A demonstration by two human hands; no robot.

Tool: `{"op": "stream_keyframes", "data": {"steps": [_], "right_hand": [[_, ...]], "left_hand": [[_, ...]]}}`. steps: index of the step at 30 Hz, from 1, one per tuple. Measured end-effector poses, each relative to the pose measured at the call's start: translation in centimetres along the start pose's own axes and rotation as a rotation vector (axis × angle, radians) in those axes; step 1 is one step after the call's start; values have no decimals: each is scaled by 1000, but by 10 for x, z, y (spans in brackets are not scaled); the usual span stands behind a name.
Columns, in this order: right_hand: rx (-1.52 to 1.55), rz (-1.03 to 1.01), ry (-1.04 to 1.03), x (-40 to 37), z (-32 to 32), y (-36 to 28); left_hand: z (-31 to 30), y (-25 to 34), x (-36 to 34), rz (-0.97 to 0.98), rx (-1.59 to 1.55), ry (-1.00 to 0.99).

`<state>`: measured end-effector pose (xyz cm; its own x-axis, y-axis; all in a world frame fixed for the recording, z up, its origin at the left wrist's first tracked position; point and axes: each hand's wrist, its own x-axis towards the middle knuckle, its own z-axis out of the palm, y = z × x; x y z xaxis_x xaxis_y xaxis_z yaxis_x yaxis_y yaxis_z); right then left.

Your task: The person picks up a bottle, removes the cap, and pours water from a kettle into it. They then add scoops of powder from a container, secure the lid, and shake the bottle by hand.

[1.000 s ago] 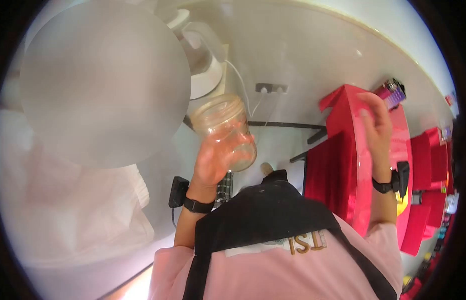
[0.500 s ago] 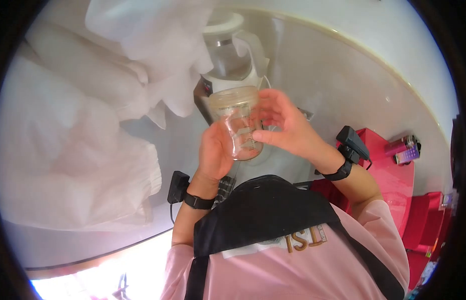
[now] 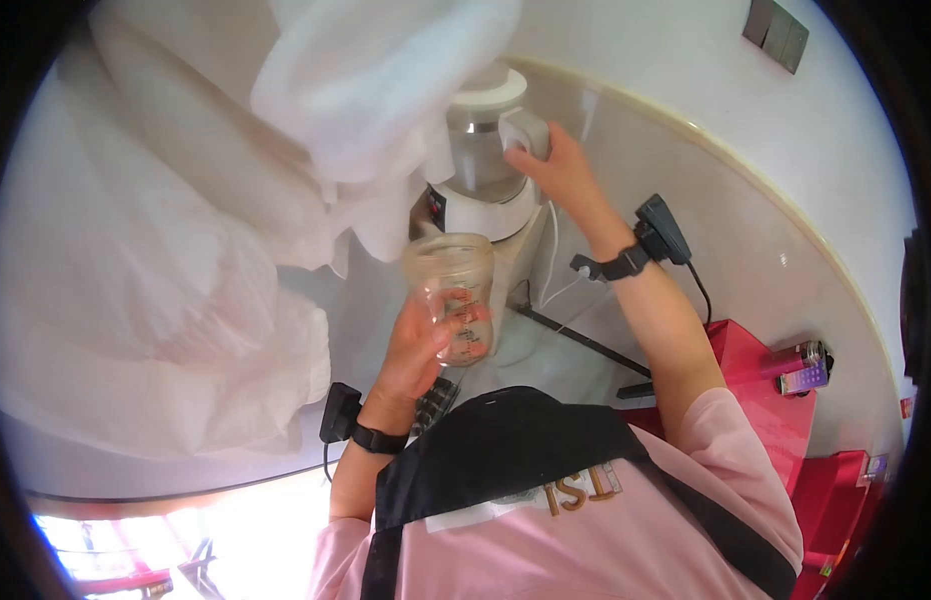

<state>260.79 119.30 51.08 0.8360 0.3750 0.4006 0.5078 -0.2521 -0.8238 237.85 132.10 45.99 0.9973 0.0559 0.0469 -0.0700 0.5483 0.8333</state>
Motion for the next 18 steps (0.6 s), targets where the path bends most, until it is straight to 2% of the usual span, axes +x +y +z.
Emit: {"op": "stream_keyframes", "data": {"steps": [2,8,12,18], "right_hand": [[245,125,43,6,13,10],[508,169,157,0,20,7],[534,147,180,4,16,9],[559,109,330,9,24,19]], "left_hand": [[-6,-3,-1,9,0,-17],[-1,1,-2,12,10,34],[1,0,2,33,-2,32],[-16,-6,-1,55,-15,0]]}}
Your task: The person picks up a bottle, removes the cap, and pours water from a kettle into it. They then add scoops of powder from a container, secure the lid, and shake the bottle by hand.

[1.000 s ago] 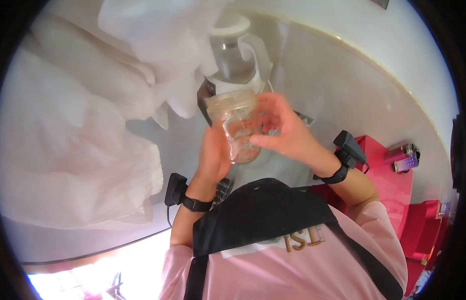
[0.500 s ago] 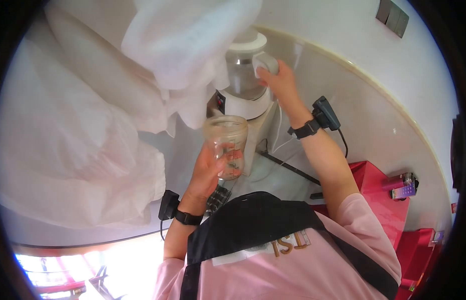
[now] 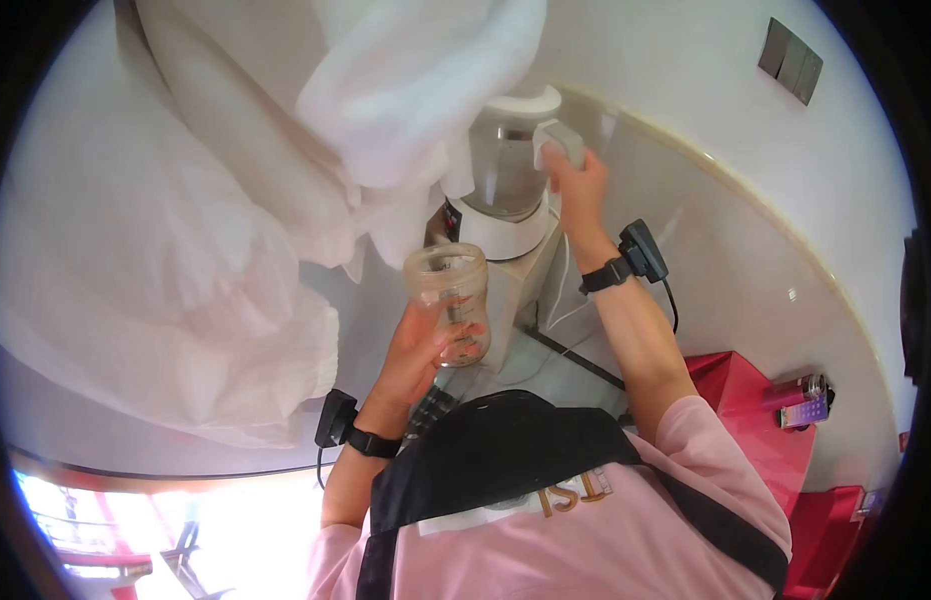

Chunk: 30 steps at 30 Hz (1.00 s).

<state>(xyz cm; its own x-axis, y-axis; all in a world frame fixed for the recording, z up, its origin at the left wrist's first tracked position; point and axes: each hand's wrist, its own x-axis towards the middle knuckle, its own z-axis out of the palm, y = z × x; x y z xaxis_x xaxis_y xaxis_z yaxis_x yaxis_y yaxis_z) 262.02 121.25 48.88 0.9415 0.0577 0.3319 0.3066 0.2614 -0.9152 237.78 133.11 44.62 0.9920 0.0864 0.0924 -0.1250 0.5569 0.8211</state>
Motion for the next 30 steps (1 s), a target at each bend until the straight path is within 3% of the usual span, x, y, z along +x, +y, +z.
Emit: {"op": "stream_keyframes", "data": {"steps": [4,8,17,22,23,30], "right_hand": [[57,-103,23,6,-13,-40],[50,-173,-32,-3,-40,-89],[-297,-71,-191,-73,-131,-202],[-441,-19,-345,-117,-162,-260],[-486,-8,-430,-119,-140,-242],[-598,46,-532,-149,-122,-269]], "left_hand": [[12,3,-2,-58,0,45],[8,-1,4,-22,-11,-34],[20,4,0,0,17,-75],[38,2,2,-7,40,-268],[7,-9,1,-8,1,-257],[18,-5,-14,-82,-10,-322]]}}
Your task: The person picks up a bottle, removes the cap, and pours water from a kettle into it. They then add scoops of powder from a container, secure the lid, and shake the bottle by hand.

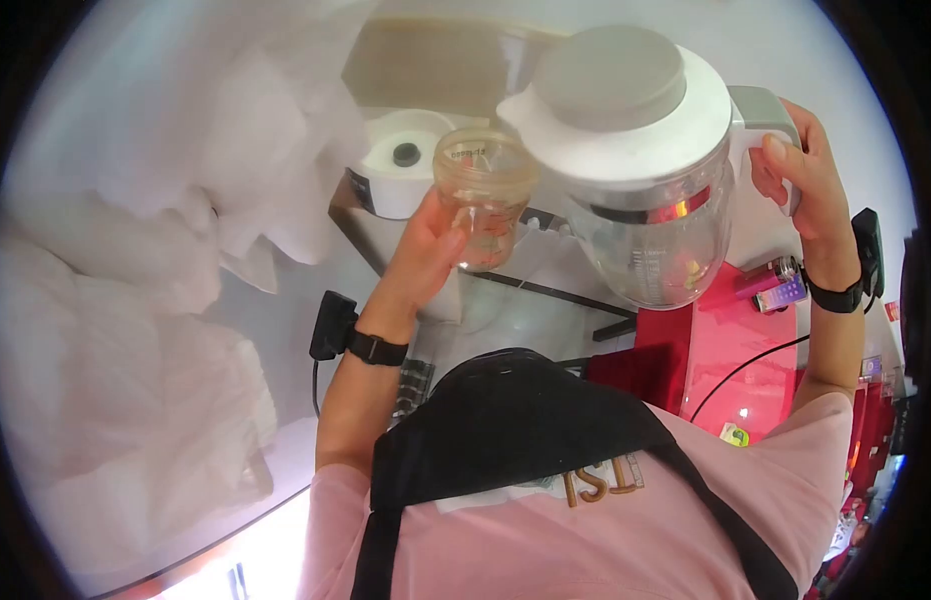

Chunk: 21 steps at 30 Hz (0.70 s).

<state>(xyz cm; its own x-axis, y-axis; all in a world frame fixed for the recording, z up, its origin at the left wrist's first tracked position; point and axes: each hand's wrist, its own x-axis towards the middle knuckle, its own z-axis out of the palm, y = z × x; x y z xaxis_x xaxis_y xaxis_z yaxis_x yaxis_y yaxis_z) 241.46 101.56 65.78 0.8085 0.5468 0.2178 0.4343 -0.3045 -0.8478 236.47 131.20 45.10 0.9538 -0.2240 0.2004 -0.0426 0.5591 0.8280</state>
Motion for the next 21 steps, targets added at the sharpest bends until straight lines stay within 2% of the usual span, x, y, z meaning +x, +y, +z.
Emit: {"op": "stream_keyframes", "data": {"steps": [4,8,12,14,21], "right_hand": [[-166,32,-70,0,8,-24],[-281,60,-215,9,3,-43],[-299,71,-246,28,-6,-50],[-377,101,-356,36,-11,-58],[-435,49,-169,32,-11,-64]], "left_hand": [[-2,-4,-2,94,14,-91],[-1,-4,0,92,57,-103],[-5,-2,3,117,35,-118],[-4,0,3,130,54,-124],[-5,-3,0,126,27,-174]]}}
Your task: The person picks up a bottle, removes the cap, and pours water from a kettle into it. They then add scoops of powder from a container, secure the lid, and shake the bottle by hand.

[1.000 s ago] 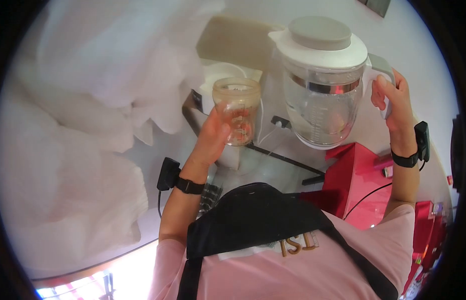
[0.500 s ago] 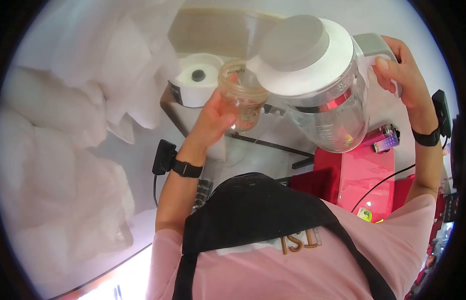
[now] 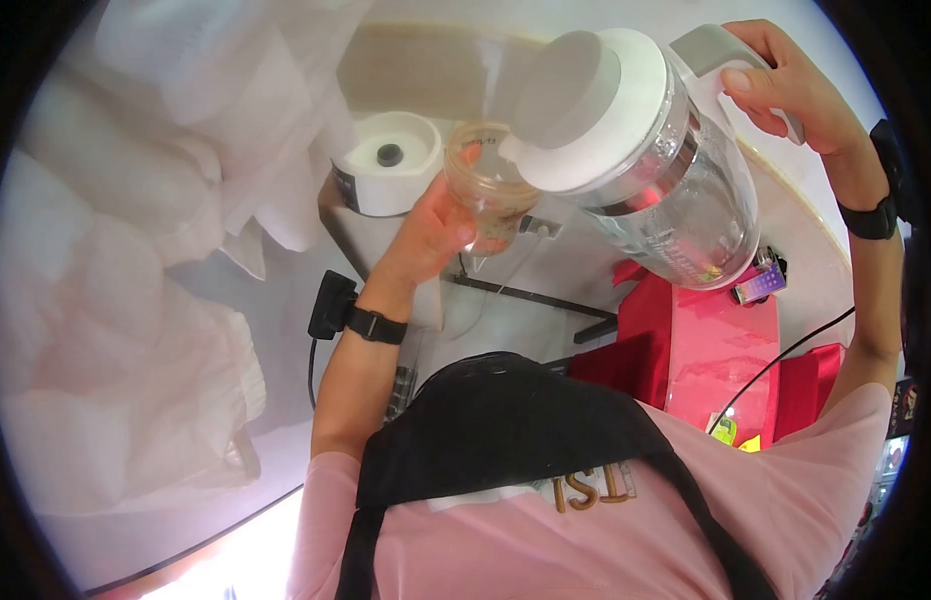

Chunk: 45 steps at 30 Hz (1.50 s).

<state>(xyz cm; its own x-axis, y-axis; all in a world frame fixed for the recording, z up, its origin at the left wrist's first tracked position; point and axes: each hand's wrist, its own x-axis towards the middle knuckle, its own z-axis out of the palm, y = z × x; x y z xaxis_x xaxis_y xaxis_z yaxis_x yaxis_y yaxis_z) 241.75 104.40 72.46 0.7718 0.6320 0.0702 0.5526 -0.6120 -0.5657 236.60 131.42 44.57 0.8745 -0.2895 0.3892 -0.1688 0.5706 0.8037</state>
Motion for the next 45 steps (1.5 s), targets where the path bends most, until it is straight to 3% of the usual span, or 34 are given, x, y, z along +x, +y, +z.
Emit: {"op": "stream_keyframes", "data": {"steps": [6,8,22,45], "right_hand": [[-128,23,-30,4,-1,-23],[-124,214,-205,11,-2,-49],[-105,175,-176,14,-7,-50],[-256,112,-187,21,11,-58]], "left_hand": [[5,6,1,1,-25,-52],[4,6,1,-9,-42,-57],[8,9,9,-13,19,29],[-5,-3,1,9,-67,-33]]}}
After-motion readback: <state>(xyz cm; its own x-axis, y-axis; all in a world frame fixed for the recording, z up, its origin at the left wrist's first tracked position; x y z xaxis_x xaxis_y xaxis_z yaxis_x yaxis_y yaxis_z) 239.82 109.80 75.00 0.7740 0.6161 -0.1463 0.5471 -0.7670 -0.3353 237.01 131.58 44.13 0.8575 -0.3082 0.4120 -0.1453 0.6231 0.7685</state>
